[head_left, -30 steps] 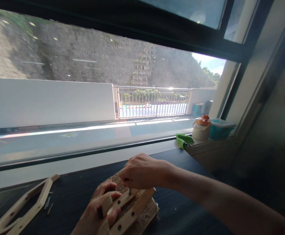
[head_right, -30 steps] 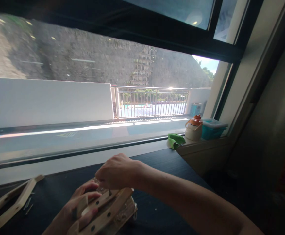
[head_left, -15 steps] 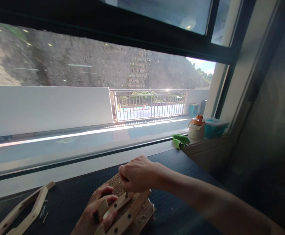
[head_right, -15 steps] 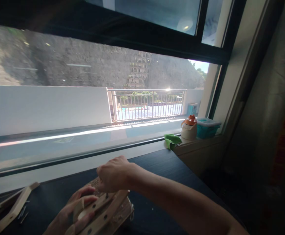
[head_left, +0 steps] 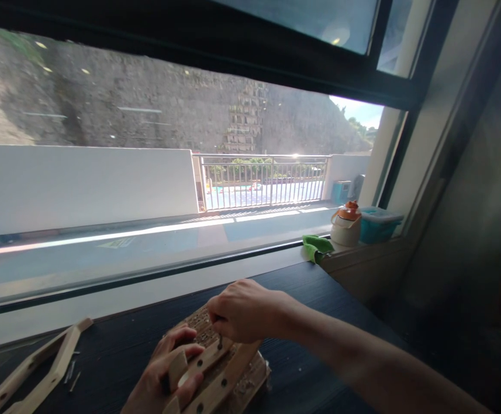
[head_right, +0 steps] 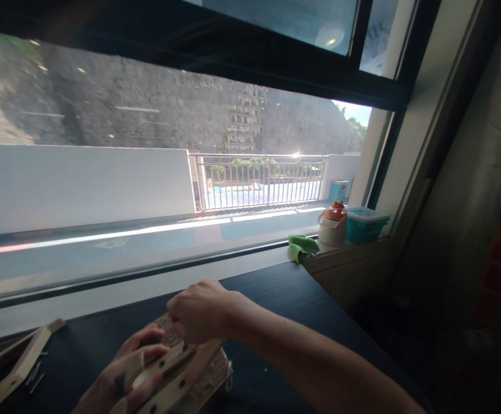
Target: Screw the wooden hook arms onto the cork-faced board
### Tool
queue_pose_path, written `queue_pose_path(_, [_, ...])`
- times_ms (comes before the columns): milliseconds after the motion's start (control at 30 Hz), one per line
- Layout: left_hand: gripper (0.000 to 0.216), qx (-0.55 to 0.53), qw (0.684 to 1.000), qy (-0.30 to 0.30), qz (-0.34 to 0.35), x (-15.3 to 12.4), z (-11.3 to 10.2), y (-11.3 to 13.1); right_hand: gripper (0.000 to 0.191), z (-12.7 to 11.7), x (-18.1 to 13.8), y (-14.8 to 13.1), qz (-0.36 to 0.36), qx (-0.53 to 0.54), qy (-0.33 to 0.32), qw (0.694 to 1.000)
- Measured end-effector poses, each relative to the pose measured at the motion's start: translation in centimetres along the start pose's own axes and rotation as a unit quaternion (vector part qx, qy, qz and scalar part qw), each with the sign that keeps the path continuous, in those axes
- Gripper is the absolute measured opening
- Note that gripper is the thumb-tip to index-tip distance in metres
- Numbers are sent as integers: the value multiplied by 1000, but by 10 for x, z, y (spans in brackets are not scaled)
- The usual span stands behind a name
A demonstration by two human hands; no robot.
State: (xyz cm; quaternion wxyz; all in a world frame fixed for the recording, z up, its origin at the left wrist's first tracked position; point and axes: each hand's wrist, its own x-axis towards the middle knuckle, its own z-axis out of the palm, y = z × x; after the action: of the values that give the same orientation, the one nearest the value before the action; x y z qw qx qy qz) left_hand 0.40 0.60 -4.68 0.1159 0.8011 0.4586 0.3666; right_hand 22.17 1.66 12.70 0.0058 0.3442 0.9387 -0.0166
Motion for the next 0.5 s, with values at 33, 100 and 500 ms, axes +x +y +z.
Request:
queue_pose_path(33, [24, 2, 1000, -1, 4, 0, 0, -1, 20, 1, -1, -2, 14, -2, 3, 1000])
queue_pose_path(100, [23, 6, 1000, 0, 5, 1, 1, -2, 21, 2, -3, -7, 41, -10, 14, 999])
queue_pose_path(500, [24, -17, 1000, -16, -3, 1, -1, -1, 25, -8, -9, -3, -58, -4, -18, 998])
